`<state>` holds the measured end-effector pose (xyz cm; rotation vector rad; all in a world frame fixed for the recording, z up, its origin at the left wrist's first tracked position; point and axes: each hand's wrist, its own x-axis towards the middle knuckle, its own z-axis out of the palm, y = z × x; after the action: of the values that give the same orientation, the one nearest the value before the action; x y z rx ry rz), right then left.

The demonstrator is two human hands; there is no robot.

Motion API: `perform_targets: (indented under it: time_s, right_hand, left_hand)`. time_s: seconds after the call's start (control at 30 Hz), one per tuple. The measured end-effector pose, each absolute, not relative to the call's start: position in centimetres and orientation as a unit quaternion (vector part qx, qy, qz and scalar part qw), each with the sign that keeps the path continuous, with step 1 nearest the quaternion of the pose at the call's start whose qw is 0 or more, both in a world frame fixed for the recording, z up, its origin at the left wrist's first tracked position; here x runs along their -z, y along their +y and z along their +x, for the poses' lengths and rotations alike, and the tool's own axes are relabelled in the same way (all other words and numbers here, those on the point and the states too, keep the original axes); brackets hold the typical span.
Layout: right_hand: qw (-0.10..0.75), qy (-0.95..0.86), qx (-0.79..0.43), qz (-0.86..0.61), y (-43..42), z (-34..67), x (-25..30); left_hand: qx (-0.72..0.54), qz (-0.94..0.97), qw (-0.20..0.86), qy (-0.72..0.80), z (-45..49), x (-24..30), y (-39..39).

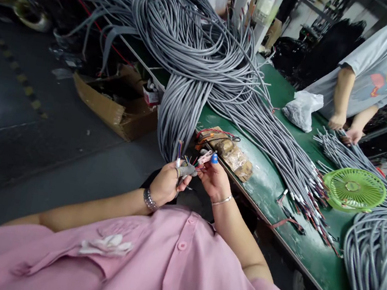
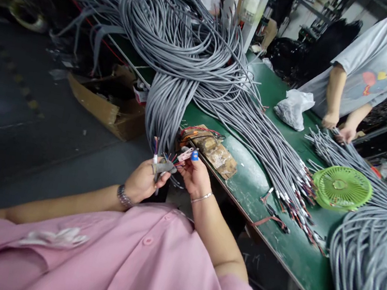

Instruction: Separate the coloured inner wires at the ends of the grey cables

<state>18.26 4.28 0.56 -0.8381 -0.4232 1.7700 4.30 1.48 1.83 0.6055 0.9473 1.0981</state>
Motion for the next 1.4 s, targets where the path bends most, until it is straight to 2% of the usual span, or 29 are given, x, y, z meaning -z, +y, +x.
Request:
perform_targets:
  time_s: [0.17,0.43,0.67,1.2,1.4]
  right_hand:
    - [0.554,-0.181,-0.738,-0.34,4.3,18.0,-0.4]
    - [0.515,-0.183,-0.759,-0.354,4.4,18.5,-0.5]
    - [0.551,-0.19,-0.718,-0.38,4.3,18.4,-0.7]
    - [0.568,-0.174,-0.725,-0.349,4.9,17.7,0.1]
    - [0.531,-0.186,-0.744,-0.359,4.5,18.0,-0.2]
  left_hand:
    - [-0.482,0.266,0.709,0.441,4.4,-1.5,1.7]
    - [-0.492,0.285,0.708,0.419,4.0,-1.4,1.2]
    - [-0.519,0.297,0.697,0.395,3.6,-1.2,0.9]
    - [-0.512,0.248,0.709,0.417,4.4,-1.4,1.9]
    - [-0.509,0.281,0.701,0.413,4.2,-1.2,1.4]
